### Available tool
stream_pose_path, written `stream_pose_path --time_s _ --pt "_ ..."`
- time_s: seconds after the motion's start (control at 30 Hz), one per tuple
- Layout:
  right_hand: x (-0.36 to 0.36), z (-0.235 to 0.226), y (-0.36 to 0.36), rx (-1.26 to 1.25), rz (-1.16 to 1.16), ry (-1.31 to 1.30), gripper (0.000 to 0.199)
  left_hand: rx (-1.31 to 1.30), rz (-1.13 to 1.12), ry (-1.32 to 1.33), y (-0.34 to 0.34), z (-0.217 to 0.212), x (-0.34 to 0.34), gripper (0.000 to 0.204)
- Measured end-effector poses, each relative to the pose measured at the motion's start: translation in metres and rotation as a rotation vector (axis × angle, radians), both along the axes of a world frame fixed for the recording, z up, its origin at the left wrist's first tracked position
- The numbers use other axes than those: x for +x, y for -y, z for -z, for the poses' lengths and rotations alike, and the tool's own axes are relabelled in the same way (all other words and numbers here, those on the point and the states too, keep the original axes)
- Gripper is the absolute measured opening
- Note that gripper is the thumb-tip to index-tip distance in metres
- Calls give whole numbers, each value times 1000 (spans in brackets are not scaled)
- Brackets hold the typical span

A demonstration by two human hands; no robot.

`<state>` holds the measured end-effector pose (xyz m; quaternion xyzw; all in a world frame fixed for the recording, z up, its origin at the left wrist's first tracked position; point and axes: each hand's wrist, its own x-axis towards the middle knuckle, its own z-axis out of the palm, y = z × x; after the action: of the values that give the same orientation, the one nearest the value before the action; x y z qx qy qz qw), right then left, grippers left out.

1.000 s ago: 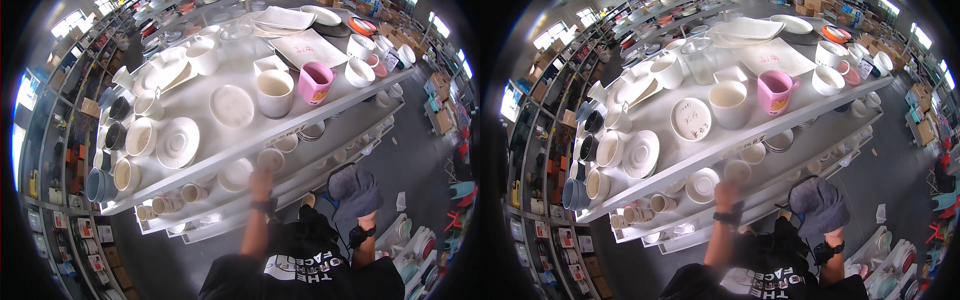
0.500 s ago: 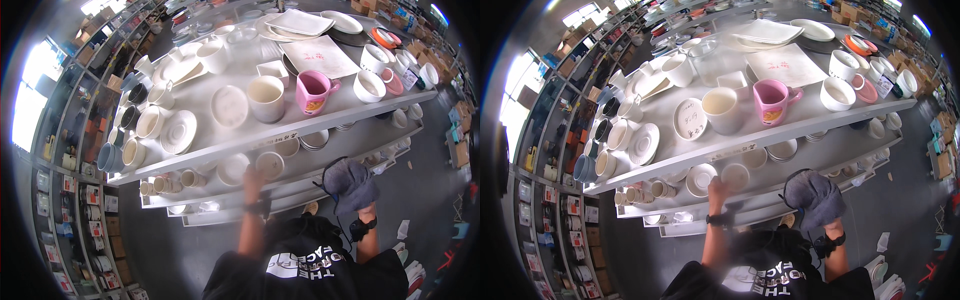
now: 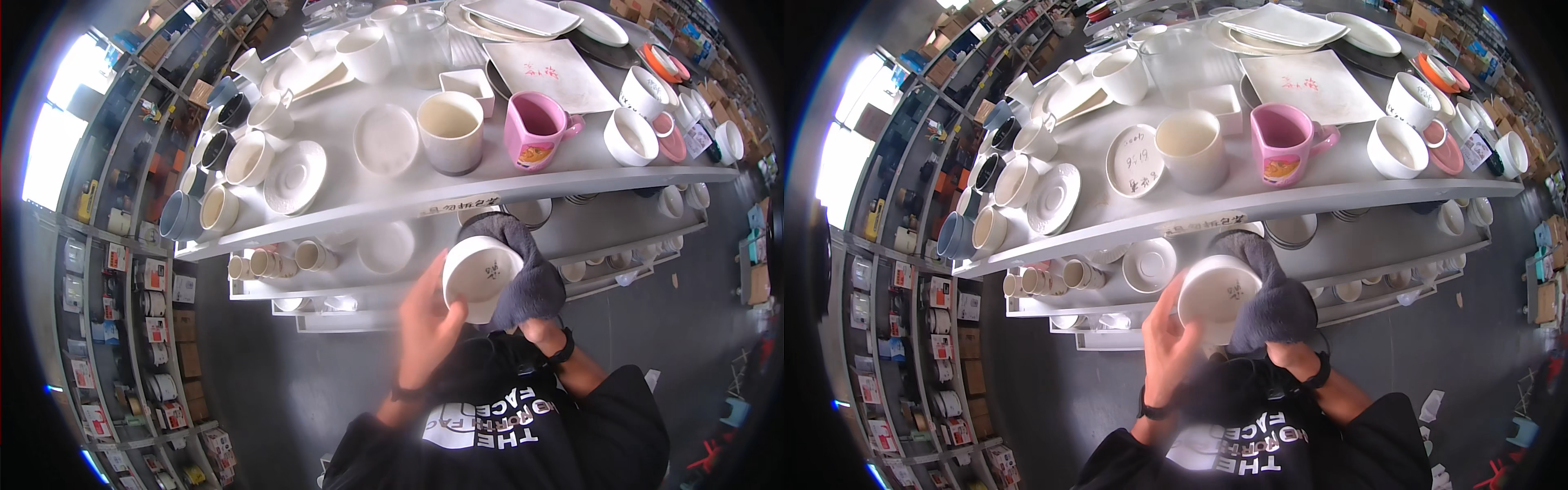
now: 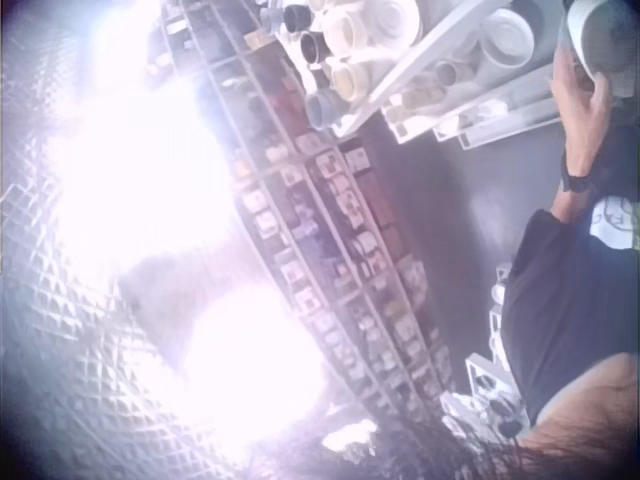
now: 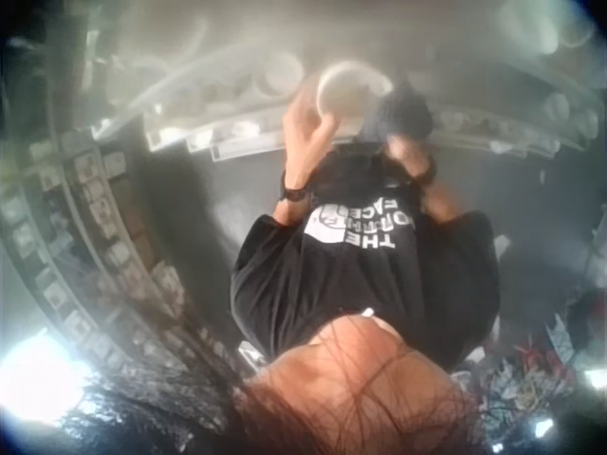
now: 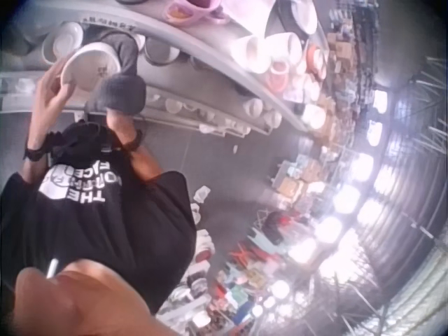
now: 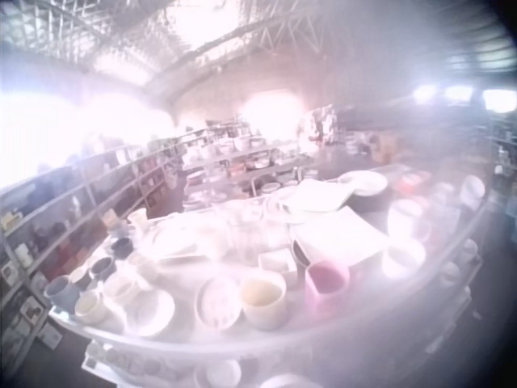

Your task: The person picks up mugs, bowls, and plates from a shelf one at a time, wipes them with a cloth, and returns them to the shelf.

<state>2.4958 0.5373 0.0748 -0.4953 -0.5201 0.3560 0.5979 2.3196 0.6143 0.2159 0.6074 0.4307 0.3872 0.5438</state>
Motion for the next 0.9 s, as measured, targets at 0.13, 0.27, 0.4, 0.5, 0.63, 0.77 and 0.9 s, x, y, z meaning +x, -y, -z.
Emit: stream_pose_path --time_s 0.13,0.27,0.4,0.5,0.63,0.77,0.9 --pt "-25 -90 -13 63 85 -122 15 -11 96 -7 11 -20 -11 67" --pt "-18 -85 -16 230 139 -33 7 201 176 39 10 -14 -15 71" --pt "-22 -65 -18 369 117 75 8 314 183 21 8 1 -20 73" --pt "-29 -68 -20 293 143 93 10 -50 212 212 10 -10 -18 74" --pt "-33 -74 -20 231 138 115 12 -159 219 339 9 -16 -16 78" --pt "-33 -84 -17 170 114 144 15 9 245 337 10 -9 -16 87" --pt "-29 -92 -9 111 104 196 17 47 237 316 17 -16 -15 87"
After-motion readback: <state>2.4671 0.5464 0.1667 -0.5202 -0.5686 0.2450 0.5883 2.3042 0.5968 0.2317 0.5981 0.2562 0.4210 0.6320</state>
